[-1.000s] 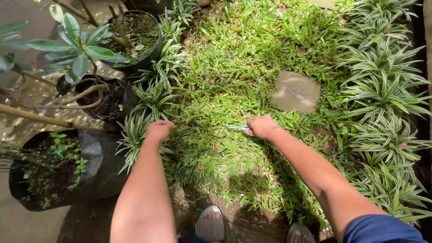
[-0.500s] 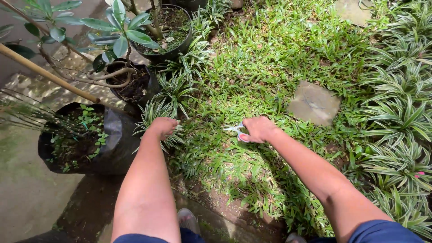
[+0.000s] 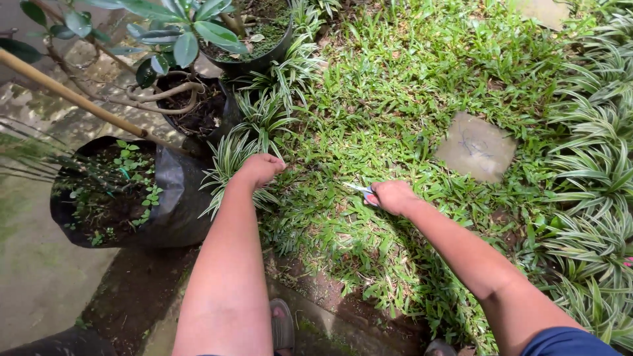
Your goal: Trimming grass and removing weeds from a garden patch using small scissors and hands.
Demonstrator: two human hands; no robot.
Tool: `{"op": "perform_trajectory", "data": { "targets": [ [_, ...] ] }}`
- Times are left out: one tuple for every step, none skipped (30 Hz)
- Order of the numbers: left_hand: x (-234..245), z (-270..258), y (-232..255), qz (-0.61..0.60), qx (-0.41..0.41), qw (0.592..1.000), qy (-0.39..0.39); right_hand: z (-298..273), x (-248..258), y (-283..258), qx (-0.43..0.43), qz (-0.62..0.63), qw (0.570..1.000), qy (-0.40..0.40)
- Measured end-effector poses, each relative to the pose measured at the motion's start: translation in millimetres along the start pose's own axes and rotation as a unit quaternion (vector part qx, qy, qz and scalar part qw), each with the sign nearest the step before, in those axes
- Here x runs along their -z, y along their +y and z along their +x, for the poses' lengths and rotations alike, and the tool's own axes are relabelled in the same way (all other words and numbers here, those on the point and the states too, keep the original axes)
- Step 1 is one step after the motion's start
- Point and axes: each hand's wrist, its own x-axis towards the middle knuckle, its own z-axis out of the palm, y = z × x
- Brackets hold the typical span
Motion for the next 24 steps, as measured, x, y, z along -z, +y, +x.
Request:
{"op": "perform_trajectory", "data": {
  "targets": [
    [5.6,-9.7,-7.1,-0.004,0.002,1.000,0.005,6.9,1.6,-2.7,0.005,-0.004,1.000,0.001],
    [14.2,-18.3,-13.1,-0.011,0.013,1.000,0.000,15.0,2.5,-7.8,0.002,0.017,1.000,0.007],
    [23.1,-26.8,-18.4,-0.018,0.025,1.000,-0.006,23.4,4.2,-12.9,-0.002,0.038,0.999,0.012],
    [31.6,-25.7,-24.5,-0.017,0.024,1.000,-0.004,25.2,11.2,-25.8,-0.001,0.038,0.999,0.014],
    [40.9,-24.0,-30.8,0.006,0.067,0.996,-0.052,27.7,18.5,-39.2,-0.014,0.055,0.998,0.002],
    [47.7,-20.1,-36.7,0.026,0.109,0.989,-0.101,30.6,27.1,-49.8,-0.029,0.069,0.997,-0.010],
    [50.9,-24.3,-32.2,0.024,0.107,0.989,-0.100,19.1,43.7,-69.6,-0.030,0.066,0.997,-0.008],
    [53.5,-29.1,-26.9,0.032,0.105,0.986,-0.127,6.2,59.4,-89.2,-0.043,0.087,0.995,-0.024],
    [55.7,-33.8,-21.7,0.041,0.103,0.982,-0.154,-6.7,74.5,-108.6,-0.056,0.108,0.992,-0.039],
    [46.0,-20.1,-24.4,0.043,0.103,0.981,-0.157,-6.2,68.5,-110.4,-0.058,0.110,0.991,-0.041],
    [36.0,-6.2,-27.2,0.050,0.093,0.974,-0.199,-5.2,62.3,-112.1,-0.050,0.069,0.996,-0.033],
    [25.3,8.0,-29.8,0.059,0.082,0.965,-0.243,-5.5,55.3,-114.1,-0.044,0.031,0.998,-0.027],
    [6.0,24.8,-36.8,0.062,0.083,0.963,-0.248,0.8,33.7,-107.2,-0.048,0.035,0.998,-0.029],
    [-10.6,44.6,-37.2,0.072,0.073,0.955,-0.280,8.7,16.7,-98.2,-0.057,0.001,0.998,-0.028],
    [-27.6,63.4,-37.2,0.083,0.063,0.945,-0.311,15.9,-0.3,-89.2,-0.066,-0.033,0.997,-0.026],
    [-40.6,72.1,-37.3,0.087,0.061,0.943,-0.316,20.0,-17.6,-76.0,-0.073,-0.030,0.997,-0.027],
    [-53.9,80.3,-37.4,0.076,0.050,0.950,-0.299,23.6,-35.2,-63.0,-0.091,-0.036,0.995,-0.010],
    [-67.2,89.9,-35.3,0.063,0.037,0.957,-0.280,28.3,-50.0,-47.5,-0.108,-0.046,0.993,0.009],
    [-73.9,102.5,-34.6,0.064,0.033,0.956,-0.284,22.0,-42.1,-44.8,-0.114,-0.046,0.992,0.009],
    [-82.6,111.9,-37.2,0.049,0.013,0.968,-0.247,13.1,-37.2,-43.5,-0.126,-0.012,0.992,0.011],
    [-92.0,120.9,-39.6,0.033,-0.007,0.977,-0.209,3.8,-32.3,-41.9,-0.138,0.021,0.990,0.014],
    [-102.9,144.4,-46.5,0.035,-0.009,0.976,-0.213,-2.5,-31.9,-39.5,-0.143,0.022,0.989,0.013],
    [-114.6,167.2,-52.6,0.331,-0.172,0.911,-0.176,-9.7,-31.4,-36.8,-0.151,0.027,0.988,0.019],
    [-125.4,190.8,-55.2,0.586,-0.316,0.737,-0.113,-16.0,-28.1,-31.8,-0.158,0.029,0.987,0.027]
  ]
}}
